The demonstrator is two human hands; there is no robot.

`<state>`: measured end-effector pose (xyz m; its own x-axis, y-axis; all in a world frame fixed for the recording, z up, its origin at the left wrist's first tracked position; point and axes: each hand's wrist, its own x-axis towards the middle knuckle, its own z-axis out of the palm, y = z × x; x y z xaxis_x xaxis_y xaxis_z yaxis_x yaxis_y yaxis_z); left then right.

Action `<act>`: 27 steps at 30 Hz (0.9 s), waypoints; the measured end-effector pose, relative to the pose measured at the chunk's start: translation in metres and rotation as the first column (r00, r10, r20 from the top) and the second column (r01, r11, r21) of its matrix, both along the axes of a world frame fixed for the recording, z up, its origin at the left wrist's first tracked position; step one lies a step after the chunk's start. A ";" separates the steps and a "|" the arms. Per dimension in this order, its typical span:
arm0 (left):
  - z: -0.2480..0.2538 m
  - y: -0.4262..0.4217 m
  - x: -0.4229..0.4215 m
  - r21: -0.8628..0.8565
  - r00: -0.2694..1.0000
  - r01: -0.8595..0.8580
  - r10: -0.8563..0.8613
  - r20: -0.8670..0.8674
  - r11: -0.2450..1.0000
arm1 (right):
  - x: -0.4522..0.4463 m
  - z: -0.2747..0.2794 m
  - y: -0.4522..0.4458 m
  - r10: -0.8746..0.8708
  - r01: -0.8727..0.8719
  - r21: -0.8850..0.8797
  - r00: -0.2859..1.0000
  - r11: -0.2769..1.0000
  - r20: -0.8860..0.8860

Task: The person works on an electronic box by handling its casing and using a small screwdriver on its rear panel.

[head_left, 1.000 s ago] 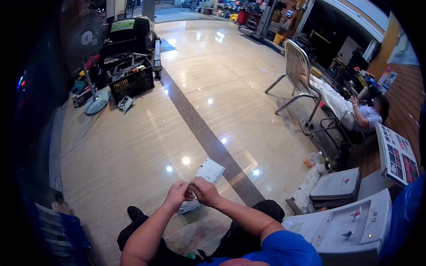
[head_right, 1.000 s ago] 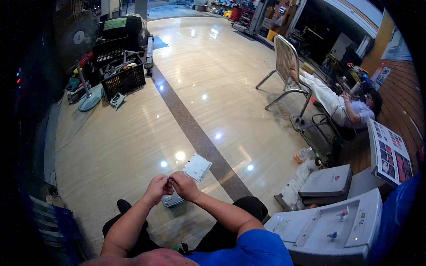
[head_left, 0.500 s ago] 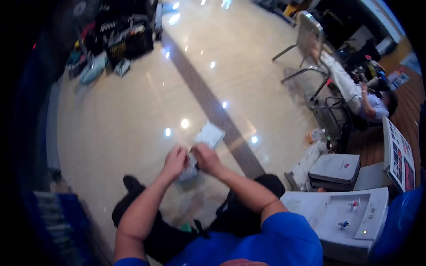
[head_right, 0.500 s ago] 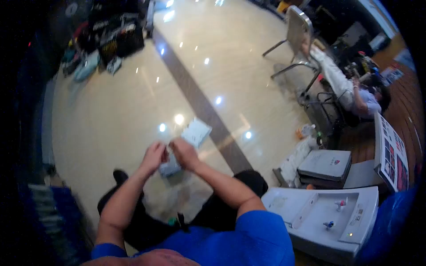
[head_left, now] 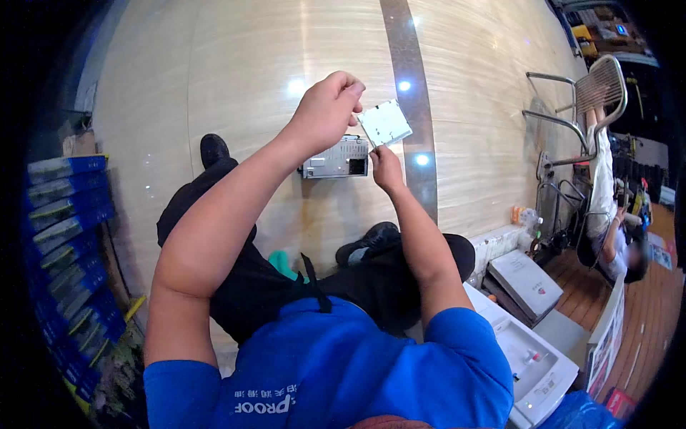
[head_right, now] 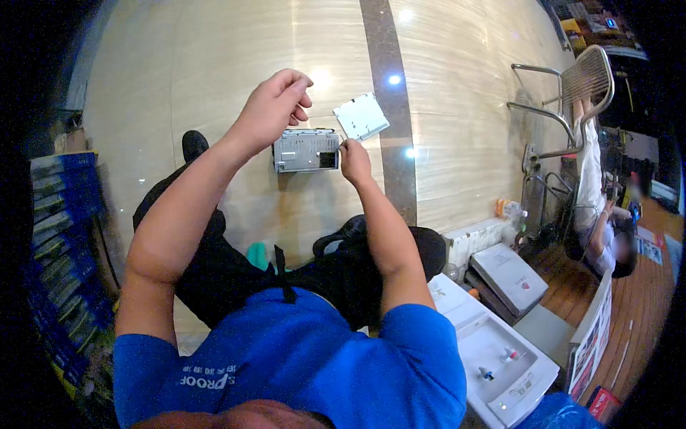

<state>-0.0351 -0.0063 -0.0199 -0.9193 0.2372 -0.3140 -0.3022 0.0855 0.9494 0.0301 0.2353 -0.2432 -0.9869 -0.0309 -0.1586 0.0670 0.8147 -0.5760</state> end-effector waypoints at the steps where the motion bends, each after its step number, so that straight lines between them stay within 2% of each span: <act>1: 0.000 -0.002 0.000 0.008 1.000 -0.010 0.010 0.009 1.000 | 0.002 -0.007 0.001 0.012 -0.012 0.014 1.000 1.000 -0.006; 3: 0.002 -0.004 0.001 -0.072 1.000 -0.007 0.005 -0.031 0.997 | 0.002 -0.014 0.004 0.017 -0.018 0.030 0.999 0.999 0.030; 9: 0.001 -0.015 0.003 -0.076 0.997 -0.041 0.036 -0.065 0.996 | 0.003 -0.012 0.006 0.011 -0.024 0.097 0.991 0.995 0.131; 27: -0.007 -0.016 0.005 -0.164 0.984 -0.057 0.027 -0.176 0.985 | 0.007 -0.004 -0.003 0.074 -0.118 0.258 0.982 0.959 0.173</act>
